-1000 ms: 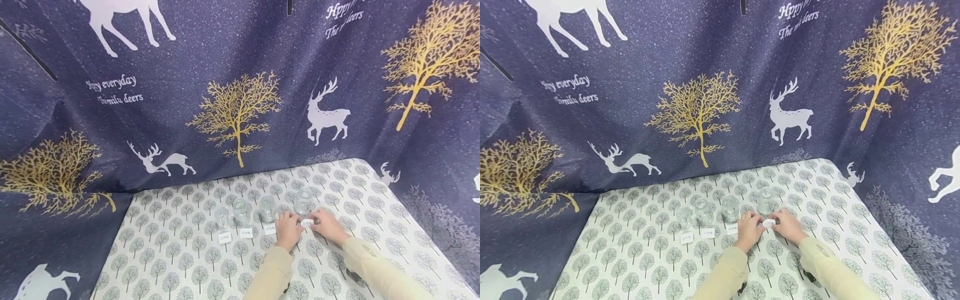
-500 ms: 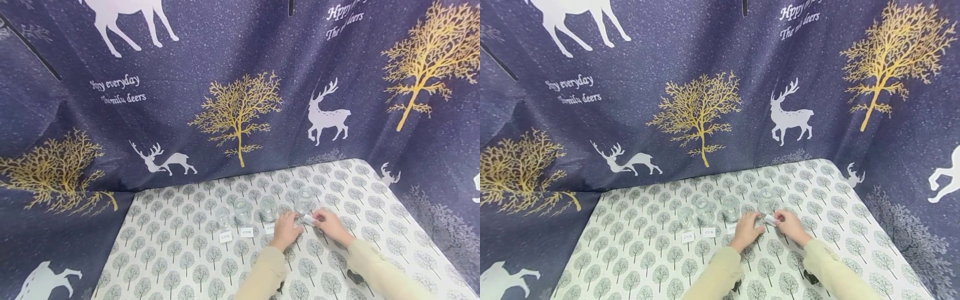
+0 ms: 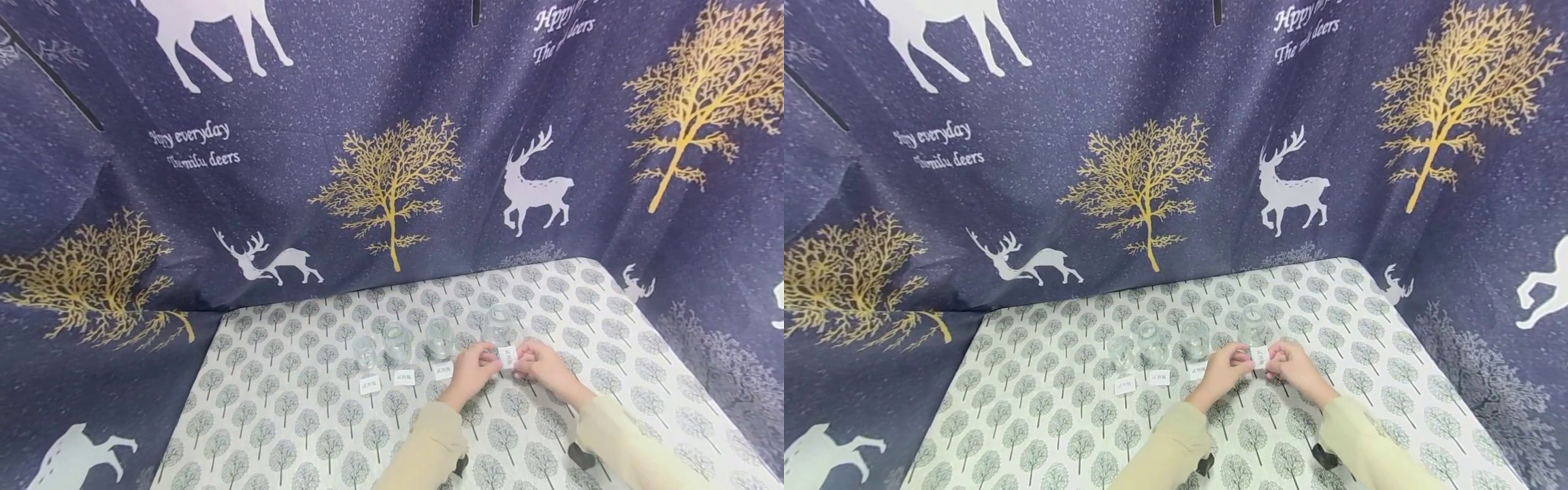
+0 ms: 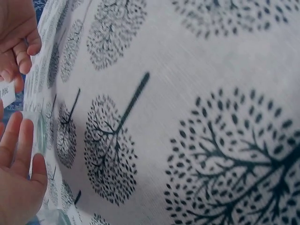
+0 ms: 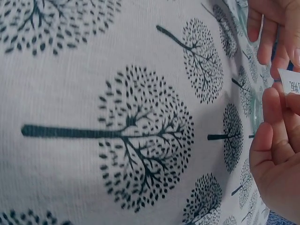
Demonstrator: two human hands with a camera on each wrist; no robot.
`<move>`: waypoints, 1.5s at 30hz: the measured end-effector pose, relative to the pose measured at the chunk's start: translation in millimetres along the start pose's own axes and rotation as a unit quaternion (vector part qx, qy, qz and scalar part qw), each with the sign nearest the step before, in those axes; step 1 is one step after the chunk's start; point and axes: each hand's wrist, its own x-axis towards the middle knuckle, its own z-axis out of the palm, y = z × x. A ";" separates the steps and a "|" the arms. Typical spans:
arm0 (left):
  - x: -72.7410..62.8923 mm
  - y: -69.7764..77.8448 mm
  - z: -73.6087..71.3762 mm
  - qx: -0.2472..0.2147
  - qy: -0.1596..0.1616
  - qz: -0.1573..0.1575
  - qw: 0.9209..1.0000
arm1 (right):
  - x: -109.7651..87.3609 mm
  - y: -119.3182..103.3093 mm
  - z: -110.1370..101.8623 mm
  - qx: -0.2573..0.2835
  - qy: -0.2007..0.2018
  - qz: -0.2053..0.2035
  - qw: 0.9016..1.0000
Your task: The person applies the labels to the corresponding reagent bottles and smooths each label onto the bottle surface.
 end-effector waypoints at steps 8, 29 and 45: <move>0.6 6.7 -0.9 0.015 0.000 0.006 1.000 | -2.9 -0.3 2.8 0.049 -0.028 0.004 0.998; 0.6 7.5 -1.3 0.000 0.008 -0.002 1.000 | -5.6 -6.3 -0.1 0.062 0.017 -0.003 0.998; -0.8 3.2 -0.4 0.022 0.025 0.017 0.999 | -5.1 -10.0 1.9 0.086 -0.012 0.008 0.996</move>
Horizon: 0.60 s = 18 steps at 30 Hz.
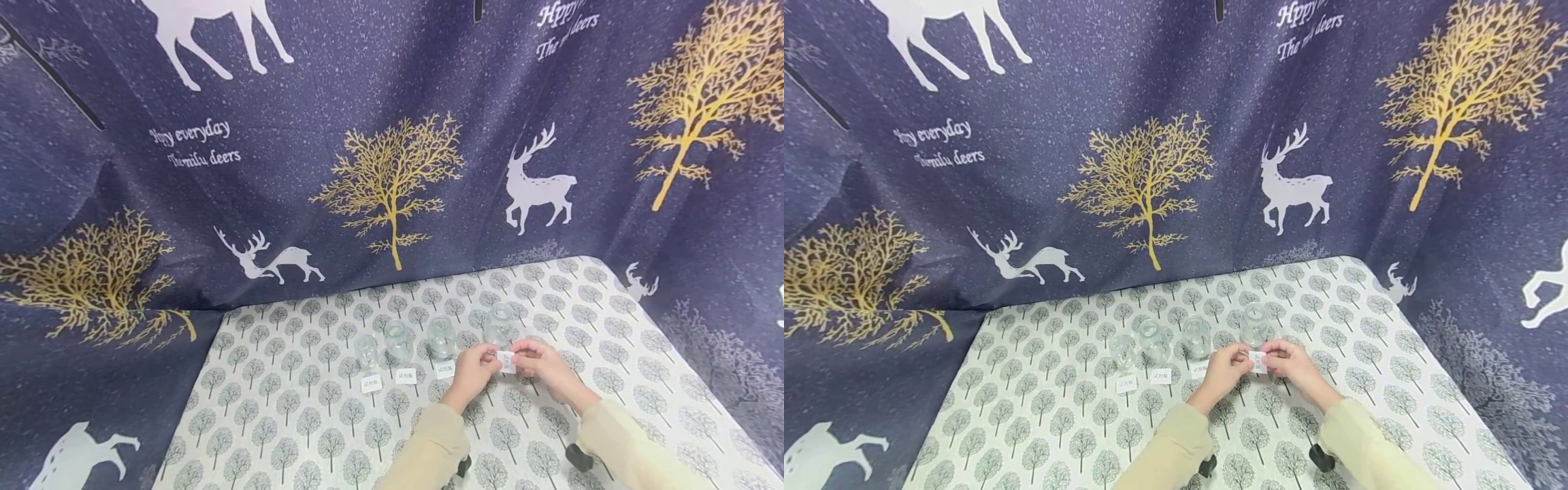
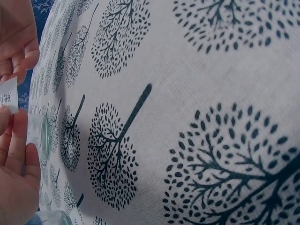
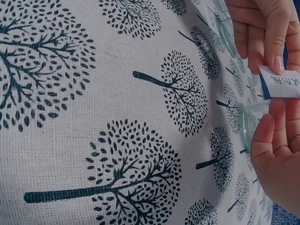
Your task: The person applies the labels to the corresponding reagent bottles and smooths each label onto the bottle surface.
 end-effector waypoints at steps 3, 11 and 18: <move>0.0 -0.5 0.6 0.005 0.001 0.003 1.000 | 0.9 0.3 1.2 0.019 -0.010 -0.004 1.000; -0.2 3.5 2.4 -0.018 -0.007 -0.036 0.999 | 0.9 1.6 5.2 0.010 0.007 -0.022 1.000; -2.6 8.3 -1.4 -0.061 -0.021 -0.053 0.996 | 0.5 0.5 5.3 -0.028 0.046 -0.020 0.998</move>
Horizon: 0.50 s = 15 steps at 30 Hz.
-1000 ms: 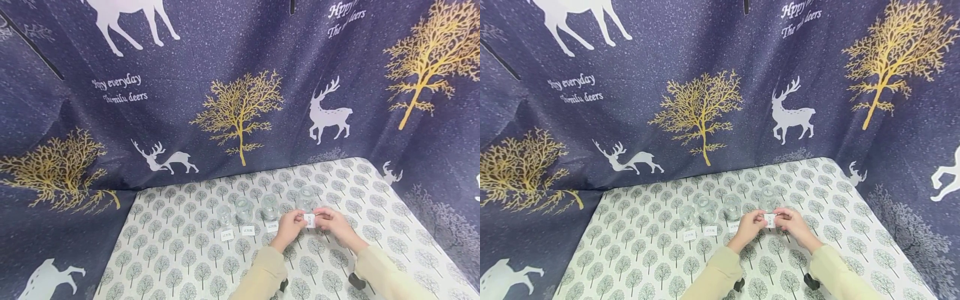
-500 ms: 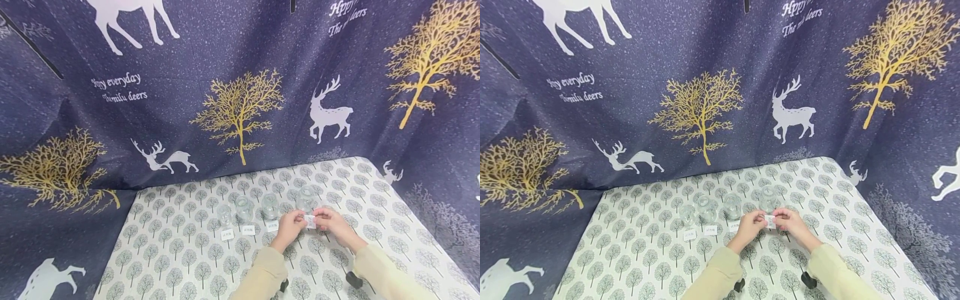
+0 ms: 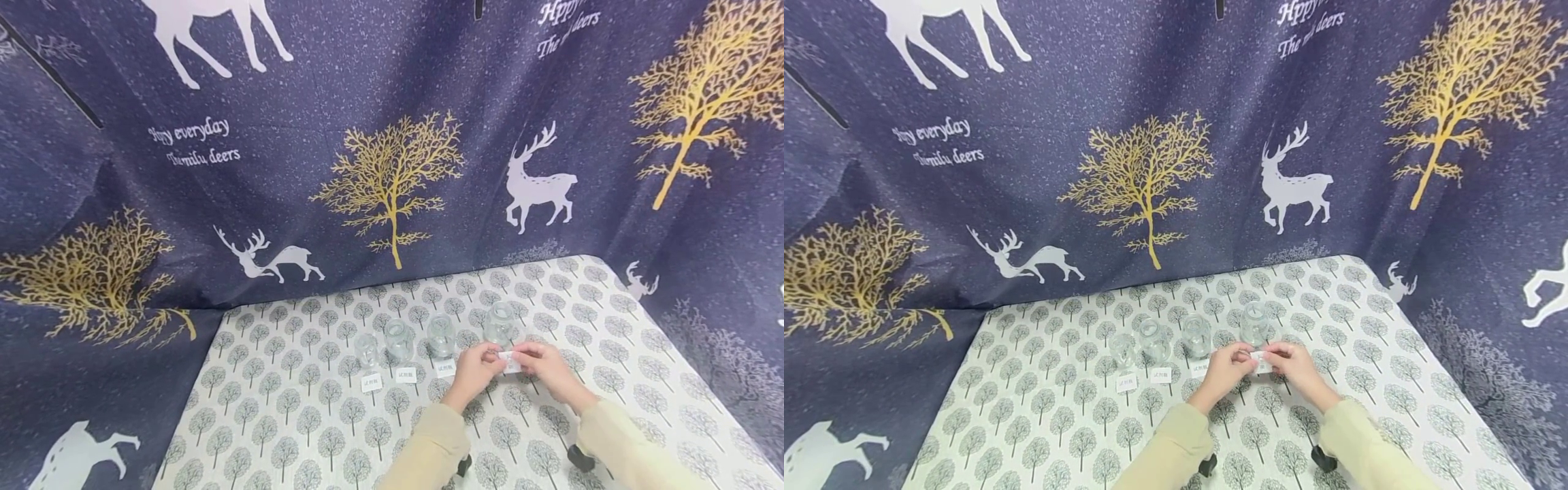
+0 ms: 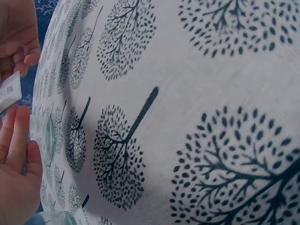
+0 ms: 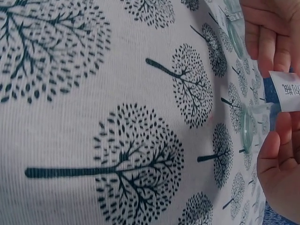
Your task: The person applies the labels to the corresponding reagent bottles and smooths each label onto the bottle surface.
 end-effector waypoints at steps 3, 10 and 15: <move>1.4 1.8 -2.6 -0.023 -0.005 -0.004 1.000 | -1.0 -0.3 -2.9 -0.029 -0.007 -0.013 0.999; 7.0 8.1 -8.1 -0.033 -0.026 -0.021 0.999 | -3.3 -1.7 -5.0 -0.052 -0.035 -0.054 0.997; 9.2 7.0 -8.5 -0.053 -0.048 -0.048 0.996 | -4.1 -1.9 -4.3 -0.071 -0.050 -0.077 0.993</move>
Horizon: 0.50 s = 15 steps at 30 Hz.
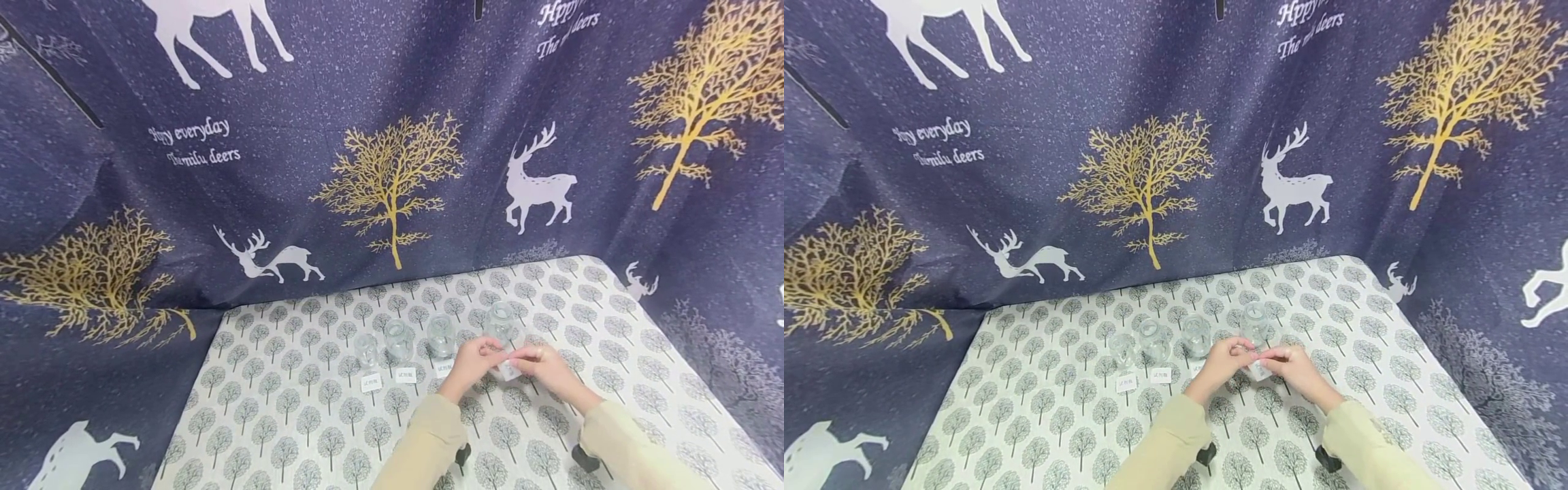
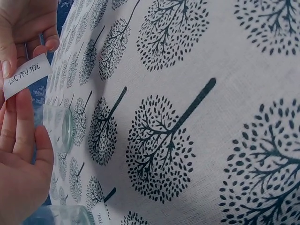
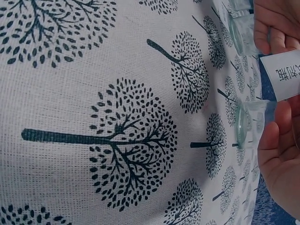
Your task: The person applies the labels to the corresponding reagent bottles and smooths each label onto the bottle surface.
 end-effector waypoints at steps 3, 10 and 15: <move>-0.1 -0.6 -0.4 -0.021 -0.012 -0.006 1.000 | -0.2 0.5 0.5 -0.013 0.003 -0.012 1.000; -3.0 0.0 -1.4 -0.072 -0.043 -0.024 0.996 | -2.0 -1.1 1.2 -0.023 -0.002 -0.054 0.998; -3.5 -0.3 -1.2 -0.065 -0.049 -0.023 0.996 | -3.0 -1.3 1.5 -0.014 -0.006 -0.056 0.998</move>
